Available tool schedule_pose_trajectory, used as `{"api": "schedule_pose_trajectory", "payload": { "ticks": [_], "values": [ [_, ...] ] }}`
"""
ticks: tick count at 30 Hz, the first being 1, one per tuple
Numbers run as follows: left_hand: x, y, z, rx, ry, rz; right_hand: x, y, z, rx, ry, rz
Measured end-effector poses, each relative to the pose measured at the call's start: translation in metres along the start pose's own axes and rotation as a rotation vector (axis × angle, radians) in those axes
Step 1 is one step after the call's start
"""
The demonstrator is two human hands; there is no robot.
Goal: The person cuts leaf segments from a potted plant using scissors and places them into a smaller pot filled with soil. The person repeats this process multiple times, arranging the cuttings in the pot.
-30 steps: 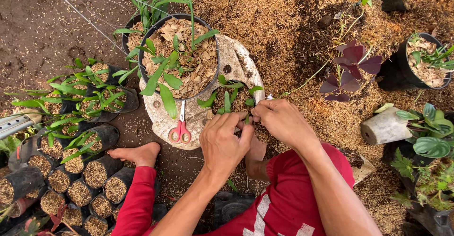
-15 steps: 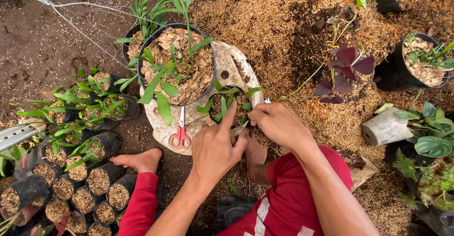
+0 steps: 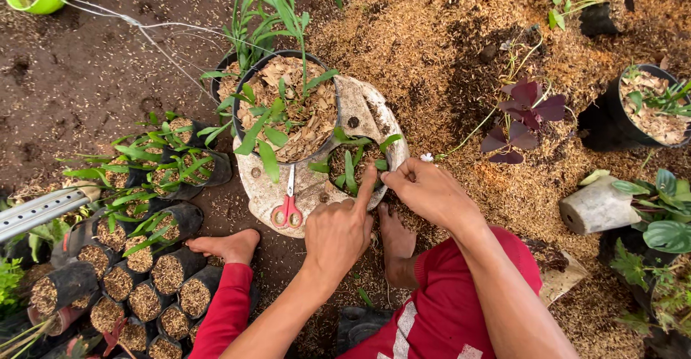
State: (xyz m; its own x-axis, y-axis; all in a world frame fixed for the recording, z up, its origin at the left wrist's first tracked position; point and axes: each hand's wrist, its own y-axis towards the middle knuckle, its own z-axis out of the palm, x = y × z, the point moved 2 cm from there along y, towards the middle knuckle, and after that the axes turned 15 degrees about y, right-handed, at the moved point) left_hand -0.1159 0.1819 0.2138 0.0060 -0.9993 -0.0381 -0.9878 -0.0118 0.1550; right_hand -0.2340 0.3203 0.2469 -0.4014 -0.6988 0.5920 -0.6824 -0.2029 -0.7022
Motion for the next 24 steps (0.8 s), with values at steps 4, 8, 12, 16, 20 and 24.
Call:
{"api": "schedule_pose_trajectory", "payload": {
  "ticks": [4,8,12,16,20,24],
  "values": [
    [0.008,-0.022,0.001,-0.134,-0.115,-0.017,-0.003,0.003,0.0,0.051,0.002,-0.043],
    [0.029,-0.042,0.009,-0.05,-0.531,-0.462,-0.01,0.009,0.002,0.069,0.044,-0.101],
    [0.045,-0.037,0.03,0.149,-1.125,-0.737,-0.015,0.017,0.006,0.121,0.073,-0.096],
    [0.048,-0.02,0.043,0.252,-1.203,-0.798,-0.015,0.02,0.011,0.147,0.173,-0.1],
    [0.052,-0.009,0.044,0.265,-1.215,-0.763,-0.015,0.021,0.013,0.17,0.28,-0.201],
    [0.06,-0.002,0.052,0.35,-1.236,-0.759,-0.019,0.027,0.015,0.168,0.334,-0.166]
  ]
}}
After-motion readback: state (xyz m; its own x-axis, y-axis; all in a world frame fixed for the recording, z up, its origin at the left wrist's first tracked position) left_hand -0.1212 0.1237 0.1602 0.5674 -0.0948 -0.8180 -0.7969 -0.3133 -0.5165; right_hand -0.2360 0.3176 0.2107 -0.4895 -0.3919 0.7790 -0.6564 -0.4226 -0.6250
